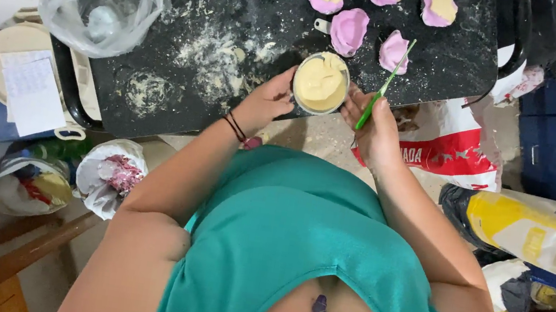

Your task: The person scoops a yellow paste from a small metal container using a green spatula and fills several pink, flower-shaped dough pieces arranged on a black table. The person repeatedly dips the spatula into the container and spreads the paste onto the dough.

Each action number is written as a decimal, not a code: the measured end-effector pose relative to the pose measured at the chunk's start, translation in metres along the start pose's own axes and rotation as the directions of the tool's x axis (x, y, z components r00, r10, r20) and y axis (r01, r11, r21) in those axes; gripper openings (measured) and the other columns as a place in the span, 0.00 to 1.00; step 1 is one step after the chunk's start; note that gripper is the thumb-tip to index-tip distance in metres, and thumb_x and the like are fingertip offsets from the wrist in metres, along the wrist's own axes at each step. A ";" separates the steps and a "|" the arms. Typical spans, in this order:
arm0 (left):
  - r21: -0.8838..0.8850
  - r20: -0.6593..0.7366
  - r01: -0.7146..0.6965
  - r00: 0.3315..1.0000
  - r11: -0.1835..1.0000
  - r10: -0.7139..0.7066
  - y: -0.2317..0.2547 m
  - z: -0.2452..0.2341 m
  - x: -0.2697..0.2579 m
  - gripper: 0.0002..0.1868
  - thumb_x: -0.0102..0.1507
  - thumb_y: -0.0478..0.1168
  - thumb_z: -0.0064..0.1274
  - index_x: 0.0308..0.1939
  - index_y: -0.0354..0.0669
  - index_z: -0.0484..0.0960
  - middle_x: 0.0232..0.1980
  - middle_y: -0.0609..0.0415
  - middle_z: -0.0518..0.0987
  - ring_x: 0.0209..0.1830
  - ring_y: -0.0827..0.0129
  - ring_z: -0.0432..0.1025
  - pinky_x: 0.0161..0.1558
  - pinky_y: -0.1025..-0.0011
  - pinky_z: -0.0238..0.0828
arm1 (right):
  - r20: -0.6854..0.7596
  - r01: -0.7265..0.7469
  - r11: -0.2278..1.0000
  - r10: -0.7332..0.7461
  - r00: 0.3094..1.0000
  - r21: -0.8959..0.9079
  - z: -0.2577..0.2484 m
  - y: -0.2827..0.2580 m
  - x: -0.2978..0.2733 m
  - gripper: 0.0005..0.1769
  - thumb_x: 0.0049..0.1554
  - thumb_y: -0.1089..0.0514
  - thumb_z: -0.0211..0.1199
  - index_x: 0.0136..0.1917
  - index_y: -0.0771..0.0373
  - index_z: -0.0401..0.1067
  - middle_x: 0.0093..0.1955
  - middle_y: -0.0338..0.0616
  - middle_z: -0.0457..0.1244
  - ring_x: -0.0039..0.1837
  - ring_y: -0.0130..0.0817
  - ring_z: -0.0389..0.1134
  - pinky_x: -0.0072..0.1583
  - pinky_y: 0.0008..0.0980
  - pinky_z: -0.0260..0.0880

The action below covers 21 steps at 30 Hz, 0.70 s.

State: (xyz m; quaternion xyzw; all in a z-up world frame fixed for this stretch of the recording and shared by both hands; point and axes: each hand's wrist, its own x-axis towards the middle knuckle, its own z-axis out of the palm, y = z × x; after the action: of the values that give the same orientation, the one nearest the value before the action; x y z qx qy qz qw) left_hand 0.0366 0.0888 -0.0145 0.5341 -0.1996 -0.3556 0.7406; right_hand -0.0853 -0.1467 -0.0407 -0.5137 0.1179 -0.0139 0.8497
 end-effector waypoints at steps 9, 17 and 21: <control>0.915 -0.055 -0.008 0.988 0.404 0.143 0.018 -0.056 0.122 0.12 0.69 0.36 0.52 0.56 0.44 0.82 0.57 0.47 0.79 0.51 0.53 0.79 0.55 0.55 0.76 | -0.135 0.033 0.998 -0.040 0.990 -0.059 0.025 -0.047 -0.024 0.38 0.59 0.22 0.54 0.61 0.58 0.68 0.80 0.67 0.54 0.78 0.52 0.62 0.75 0.54 0.63; 0.988 -0.102 0.098 0.995 0.120 0.023 0.005 -0.041 0.161 0.20 0.66 0.38 0.59 0.22 0.45 0.68 0.30 0.55 0.77 0.28 0.55 0.75 0.30 0.58 0.70 | -0.243 0.048 0.999 -0.050 0.969 -0.014 0.010 -0.040 -0.057 0.26 0.60 0.28 0.58 0.52 0.50 0.67 0.71 0.61 0.64 0.71 0.53 0.69 0.70 0.48 0.71; 0.831 -0.240 0.230 0.970 0.507 -0.046 0.003 -0.050 0.159 0.13 0.58 0.38 0.63 0.47 0.51 0.88 0.49 0.59 0.87 0.46 0.67 0.81 0.52 0.70 0.79 | -0.266 0.064 0.997 -0.076 0.961 -0.054 0.006 -0.041 -0.068 0.27 0.63 0.28 0.52 0.55 0.52 0.69 0.68 0.61 0.66 0.69 0.53 0.71 0.70 0.48 0.72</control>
State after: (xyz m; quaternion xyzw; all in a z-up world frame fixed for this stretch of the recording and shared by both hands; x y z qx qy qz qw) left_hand 0.1776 0.0038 -0.0425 0.8731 -0.2346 -0.2181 0.3675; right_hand -0.1465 -0.1512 0.0109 -0.5297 0.2139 -0.1105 0.8133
